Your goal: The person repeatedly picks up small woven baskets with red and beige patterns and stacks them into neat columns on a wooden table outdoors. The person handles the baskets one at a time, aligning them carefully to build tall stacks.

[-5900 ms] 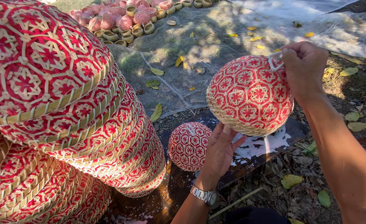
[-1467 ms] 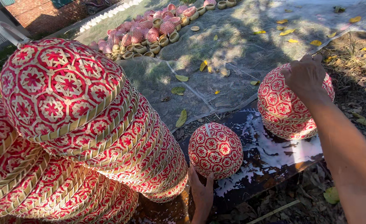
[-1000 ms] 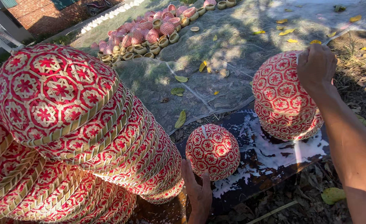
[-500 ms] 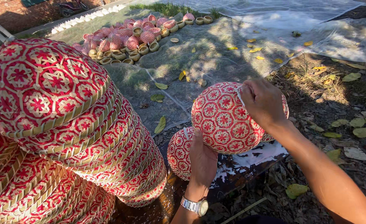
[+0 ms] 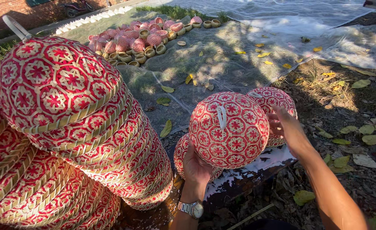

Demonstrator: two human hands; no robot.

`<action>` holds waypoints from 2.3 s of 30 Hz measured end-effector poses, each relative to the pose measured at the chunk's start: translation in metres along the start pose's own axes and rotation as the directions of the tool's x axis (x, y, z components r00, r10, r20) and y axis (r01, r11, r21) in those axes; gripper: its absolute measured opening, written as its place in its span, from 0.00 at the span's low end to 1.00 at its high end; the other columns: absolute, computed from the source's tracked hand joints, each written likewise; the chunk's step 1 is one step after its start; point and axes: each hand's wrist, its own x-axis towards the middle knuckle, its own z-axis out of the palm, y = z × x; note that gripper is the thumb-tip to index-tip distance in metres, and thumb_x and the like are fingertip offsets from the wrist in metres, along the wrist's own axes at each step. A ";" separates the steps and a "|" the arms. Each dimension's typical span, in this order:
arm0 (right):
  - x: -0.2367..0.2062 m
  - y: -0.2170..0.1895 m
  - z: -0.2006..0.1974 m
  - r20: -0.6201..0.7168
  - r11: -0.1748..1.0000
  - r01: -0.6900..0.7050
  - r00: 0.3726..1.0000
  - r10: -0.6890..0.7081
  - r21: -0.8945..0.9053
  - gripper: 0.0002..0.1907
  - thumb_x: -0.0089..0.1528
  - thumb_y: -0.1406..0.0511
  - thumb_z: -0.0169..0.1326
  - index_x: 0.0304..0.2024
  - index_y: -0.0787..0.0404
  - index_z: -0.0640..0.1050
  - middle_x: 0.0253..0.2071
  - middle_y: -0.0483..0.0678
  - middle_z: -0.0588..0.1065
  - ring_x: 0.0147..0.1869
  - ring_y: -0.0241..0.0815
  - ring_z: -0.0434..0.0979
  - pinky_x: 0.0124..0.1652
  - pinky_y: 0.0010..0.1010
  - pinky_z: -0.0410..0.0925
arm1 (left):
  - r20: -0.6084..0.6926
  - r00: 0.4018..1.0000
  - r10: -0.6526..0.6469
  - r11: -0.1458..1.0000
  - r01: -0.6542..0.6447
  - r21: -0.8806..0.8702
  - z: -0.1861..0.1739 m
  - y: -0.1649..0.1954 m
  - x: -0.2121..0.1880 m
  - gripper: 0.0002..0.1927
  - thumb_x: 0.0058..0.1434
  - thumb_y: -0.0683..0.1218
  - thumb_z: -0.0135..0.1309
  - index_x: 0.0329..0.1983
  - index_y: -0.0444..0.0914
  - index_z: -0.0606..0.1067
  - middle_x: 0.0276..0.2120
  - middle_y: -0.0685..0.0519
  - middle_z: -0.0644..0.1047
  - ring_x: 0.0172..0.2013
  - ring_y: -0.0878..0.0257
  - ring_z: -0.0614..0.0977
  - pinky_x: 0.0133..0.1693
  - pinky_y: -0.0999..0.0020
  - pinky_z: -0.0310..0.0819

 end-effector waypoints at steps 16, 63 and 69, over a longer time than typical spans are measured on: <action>-0.040 0.019 0.067 0.293 0.703 0.523 0.853 -0.433 -0.483 0.27 0.63 0.58 0.60 0.60 0.64 0.72 0.48 0.52 0.80 0.47 0.44 0.84 0.43 0.34 0.77 | 0.196 0.964 0.177 0.269 -0.239 0.933 0.057 0.032 -0.021 0.50 0.63 0.70 0.47 0.79 0.39 0.49 0.69 0.50 0.62 0.66 0.61 0.68 0.61 0.59 0.68; -0.042 0.000 0.114 0.444 0.526 0.495 0.866 -0.230 -0.692 0.31 0.61 0.68 0.50 0.66 0.71 0.64 0.69 0.64 0.64 0.71 0.61 0.65 0.64 0.48 0.63 | 0.414 0.852 0.321 0.400 -0.518 0.756 0.030 0.001 -0.036 0.35 0.65 0.28 0.33 0.78 0.33 0.53 0.77 0.45 0.57 0.75 0.57 0.59 0.72 0.61 0.55; -0.034 -0.028 0.106 0.448 0.642 0.450 0.876 -0.180 -0.621 0.34 0.60 0.69 0.47 0.70 0.62 0.63 0.71 0.59 0.64 0.65 0.57 0.72 0.59 0.47 0.67 | 0.406 0.834 0.373 0.244 -0.510 0.825 0.035 -0.004 -0.037 0.37 0.63 0.27 0.33 0.78 0.35 0.53 0.75 0.43 0.60 0.73 0.56 0.62 0.72 0.59 0.56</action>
